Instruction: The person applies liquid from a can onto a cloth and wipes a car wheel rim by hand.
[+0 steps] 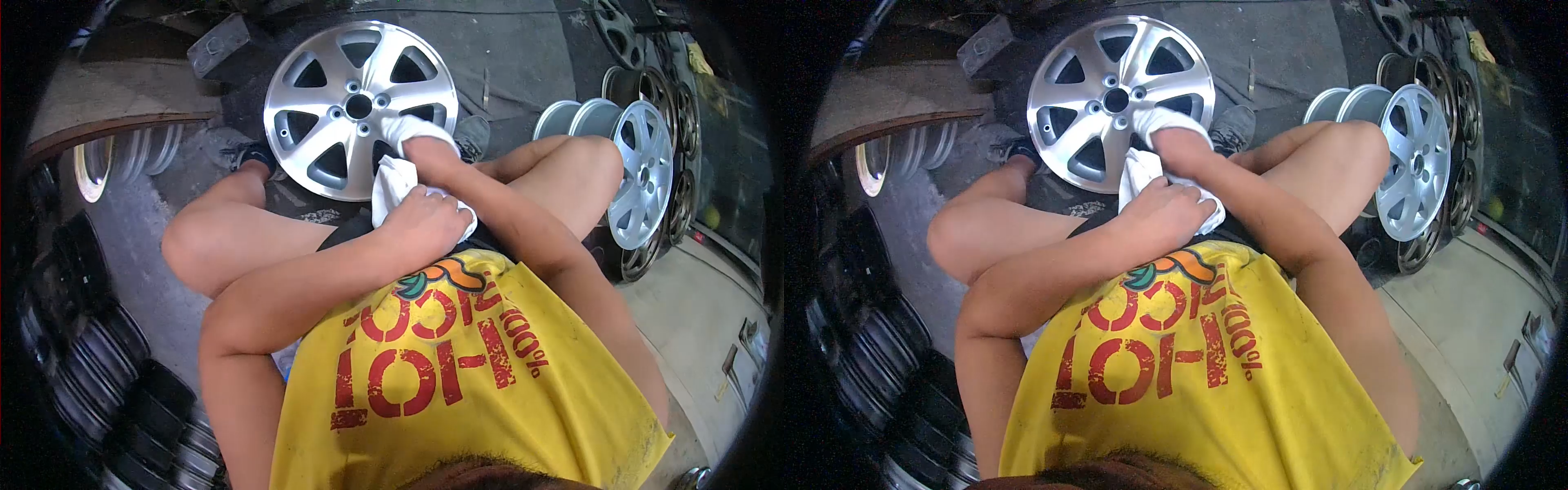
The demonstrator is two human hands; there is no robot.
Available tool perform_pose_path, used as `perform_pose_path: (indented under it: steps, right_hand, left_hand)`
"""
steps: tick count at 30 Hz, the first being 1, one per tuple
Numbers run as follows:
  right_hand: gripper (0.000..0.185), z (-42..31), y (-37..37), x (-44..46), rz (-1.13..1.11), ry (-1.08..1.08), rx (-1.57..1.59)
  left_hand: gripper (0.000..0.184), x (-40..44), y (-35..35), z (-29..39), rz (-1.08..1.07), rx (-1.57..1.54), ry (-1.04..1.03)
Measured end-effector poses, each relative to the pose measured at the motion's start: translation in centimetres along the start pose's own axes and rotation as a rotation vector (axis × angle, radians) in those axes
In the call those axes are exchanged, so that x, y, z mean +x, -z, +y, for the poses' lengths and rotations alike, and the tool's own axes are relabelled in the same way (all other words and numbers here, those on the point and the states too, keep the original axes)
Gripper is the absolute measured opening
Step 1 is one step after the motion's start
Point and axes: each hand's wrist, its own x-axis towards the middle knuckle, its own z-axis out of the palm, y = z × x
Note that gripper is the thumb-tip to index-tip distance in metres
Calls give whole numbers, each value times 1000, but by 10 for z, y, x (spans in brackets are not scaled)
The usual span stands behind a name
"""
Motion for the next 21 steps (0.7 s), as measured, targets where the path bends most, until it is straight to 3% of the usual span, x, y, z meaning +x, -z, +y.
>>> perform_pose_path:
  steps: [1,2,3,5,6,8,12,14,21]
  right_hand:
    - [41,4,5,5,23,-82,-120]
    - [36,16,20,16,-235,-186,-224]
    - [30,31,24,23,-158,-267,-164]
    - [28,87,11,29,89,-150,-311]
    - [24,99,11,28,111,-122,-337]
    - [18,73,40,17,-233,-254,-422]
    - [14,65,42,-14,-412,-234,-434]
    - [24,52,35,-20,-623,-281,-408]
    - [23,19,-18,-39,-759,55,-262]
  left_hand:
    - [20,0,1,1,2,-3,-2]
    - [20,-1,3,1,0,62,14]
    - [20,-1,4,2,-1,127,31]
    - [20,4,2,-2,54,150,52]
    - [20,6,1,-5,100,175,71]
    - [22,9,2,0,71,126,61]
    - [24,6,-3,19,41,-5,-33]
    - [24,-4,11,23,63,-112,-93]
    - [23,-30,24,31,162,-156,-154]
